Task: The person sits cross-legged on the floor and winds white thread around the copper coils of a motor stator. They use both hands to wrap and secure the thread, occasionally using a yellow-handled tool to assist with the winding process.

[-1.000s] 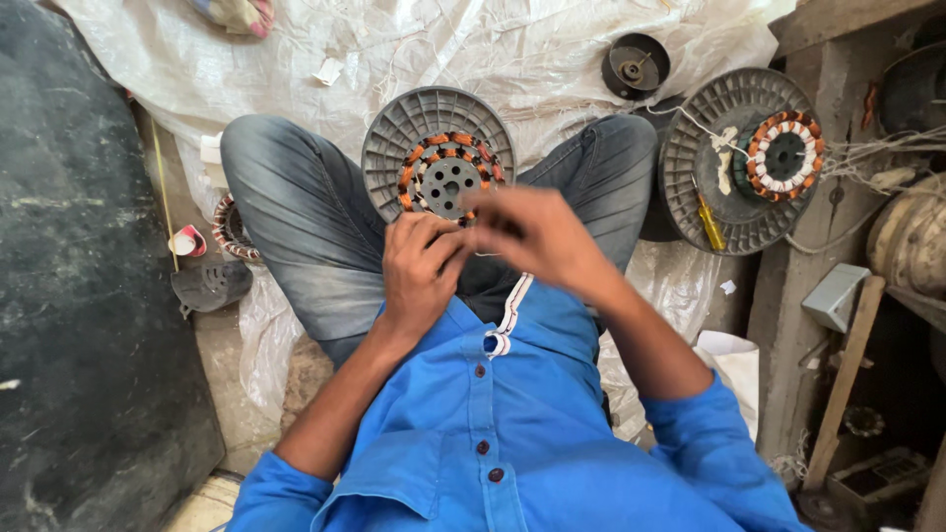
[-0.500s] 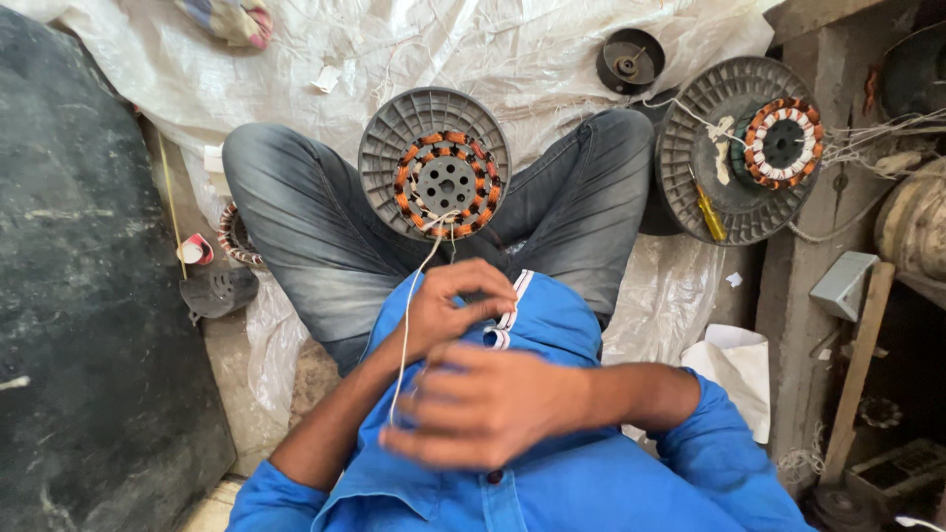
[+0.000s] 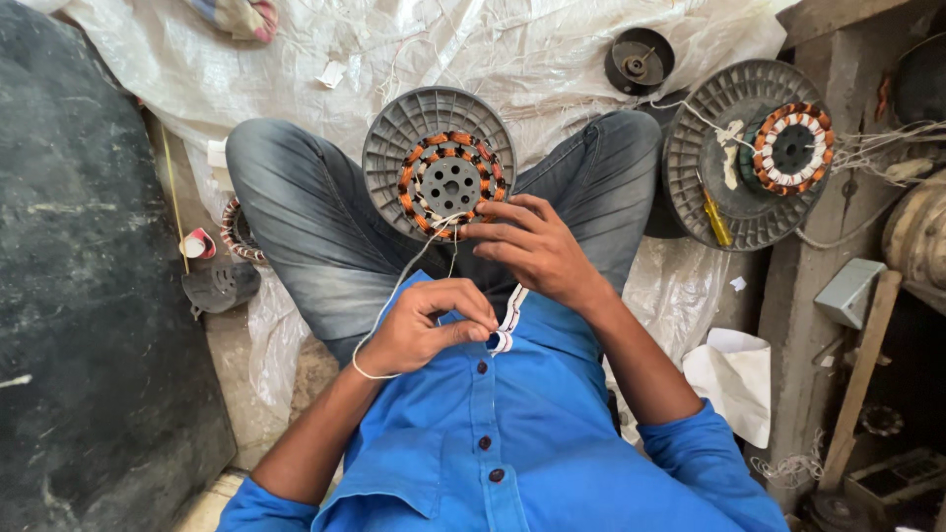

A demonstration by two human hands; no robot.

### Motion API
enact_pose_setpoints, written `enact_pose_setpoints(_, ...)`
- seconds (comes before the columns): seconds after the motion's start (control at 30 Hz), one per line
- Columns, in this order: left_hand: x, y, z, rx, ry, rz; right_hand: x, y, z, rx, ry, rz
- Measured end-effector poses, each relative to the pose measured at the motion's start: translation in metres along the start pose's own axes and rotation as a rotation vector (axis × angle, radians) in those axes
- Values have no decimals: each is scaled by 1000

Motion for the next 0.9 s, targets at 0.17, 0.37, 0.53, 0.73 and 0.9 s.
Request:
enact_pose_setpoints(0.17, 3, -6, 3, 156, 72, -184, -25, 30, -17, -244, 339, 766)
enact_pose_setpoints(0.37, 17, -26, -15, 255, -54, -91, -16, 55, -49, -405, 887, 1331)
enact_pose_setpoints(0.53, 32, -58, -22, 457, 251, -293, 58, 80, -122, -286, 1174, 1275)
enact_pose_setpoints(0.73, 43, -37, -19, 316, 401, 3, 132, 112, -238, -354, 1420, 924)
enact_pose_setpoints(0.9, 32, 11, -1, -39, 360, 650, 168, 113, -266, -598, 1569, 418)
Point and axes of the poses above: each hand's wrist, its own z-axis towards the middle knuckle, its own x-axis out of the back of the hand, y = z × x, the point moved 3 cm from there along z, towards the middle knuckle, and after that the axes turned 5 degrees about z, right-handed, at the moved point
